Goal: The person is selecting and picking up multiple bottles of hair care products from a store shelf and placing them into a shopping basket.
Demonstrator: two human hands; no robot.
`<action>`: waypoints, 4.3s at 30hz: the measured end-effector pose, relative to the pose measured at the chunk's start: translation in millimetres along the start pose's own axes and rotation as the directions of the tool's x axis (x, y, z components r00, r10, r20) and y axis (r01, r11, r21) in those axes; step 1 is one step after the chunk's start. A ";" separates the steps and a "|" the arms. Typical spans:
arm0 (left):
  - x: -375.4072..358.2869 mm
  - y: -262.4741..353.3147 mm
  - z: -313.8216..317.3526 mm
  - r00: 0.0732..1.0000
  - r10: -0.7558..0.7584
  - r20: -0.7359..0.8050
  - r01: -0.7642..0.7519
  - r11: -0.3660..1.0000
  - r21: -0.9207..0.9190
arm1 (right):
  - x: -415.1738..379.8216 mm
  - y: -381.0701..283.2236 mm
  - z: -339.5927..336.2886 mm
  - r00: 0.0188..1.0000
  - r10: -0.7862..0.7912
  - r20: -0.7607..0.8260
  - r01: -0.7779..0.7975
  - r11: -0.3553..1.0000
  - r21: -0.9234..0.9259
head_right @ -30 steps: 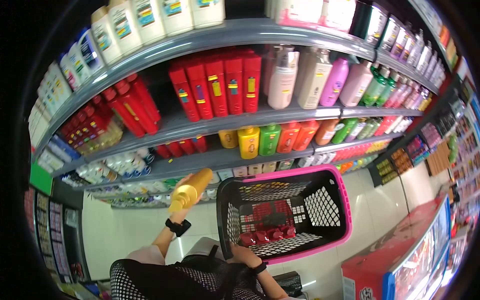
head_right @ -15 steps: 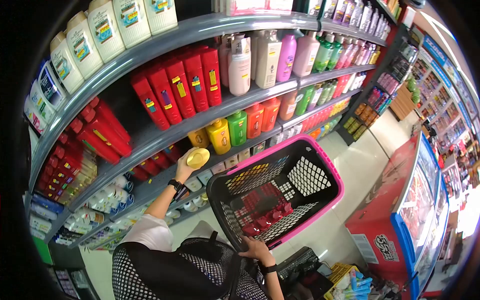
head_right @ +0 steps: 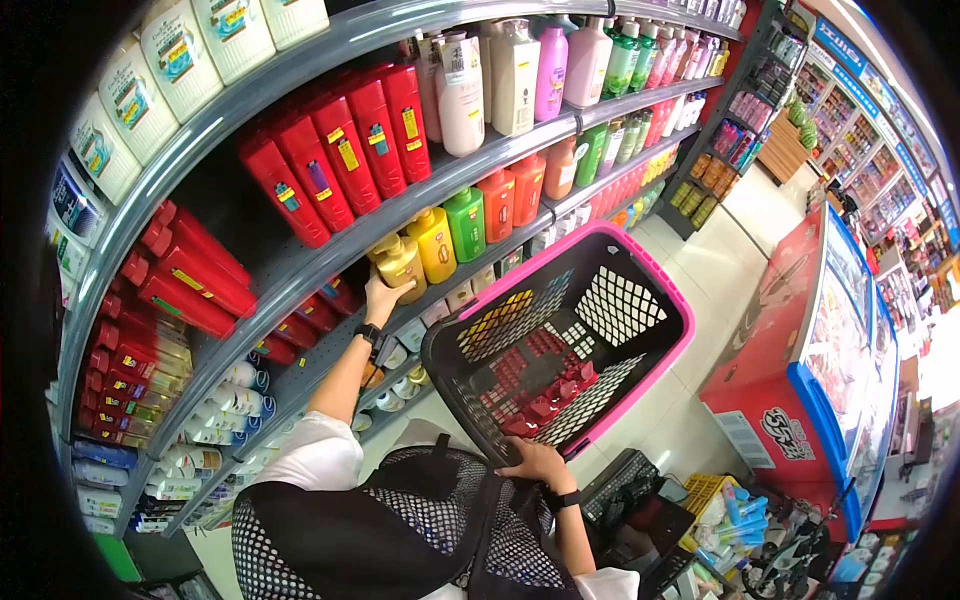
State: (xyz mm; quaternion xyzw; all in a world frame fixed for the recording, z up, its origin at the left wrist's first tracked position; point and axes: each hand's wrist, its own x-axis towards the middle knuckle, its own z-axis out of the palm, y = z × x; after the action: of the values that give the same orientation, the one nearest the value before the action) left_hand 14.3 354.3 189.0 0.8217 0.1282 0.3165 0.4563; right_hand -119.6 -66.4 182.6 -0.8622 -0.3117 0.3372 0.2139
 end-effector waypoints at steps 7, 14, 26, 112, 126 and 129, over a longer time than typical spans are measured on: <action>-3.0 -27.6 -3.1 0.994 -0.065 -0.093 0.061 0.997 -0.043 | 1.5 9.2 3.9 0.999 -0.046 0.024 0.045 0.998 0.036; -7.2 -25.1 -1.7 0.998 -0.030 -0.049 0.027 0.998 -0.058 | 7.6 21.8 11.8 0.994 -0.050 0.100 0.039 0.993 0.114; -5.2 -31.0 5.4 0.999 -0.033 -0.043 0.028 0.995 -0.097 | 9.9 16.1 1.7 0.988 -0.037 0.149 0.015 0.989 0.146; -39.8 24.3 9.8 0.981 0.080 -0.179 -0.100 0.989 -0.105 | 25.4 25.3 -14.2 0.993 -0.008 0.114 -0.008 0.990 0.140; -15.3 -72.6 50.3 0.998 -0.042 -0.043 0.044 0.997 0.060 | 21.0 35.6 -13.2 0.994 0.053 0.098 -0.064 0.991 0.121; -25.0 -95.8 61.7 0.987 -0.112 -0.113 0.110 0.994 -0.019 | 31.1 41.9 -13.1 0.992 0.040 0.118 -0.057 0.988 0.145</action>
State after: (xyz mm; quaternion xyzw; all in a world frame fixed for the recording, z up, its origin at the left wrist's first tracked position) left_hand 41.9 353.4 75.7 0.7909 0.1974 0.3379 0.4704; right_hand -75.8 -77.2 153.3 -0.8303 -0.2765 0.4137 0.2508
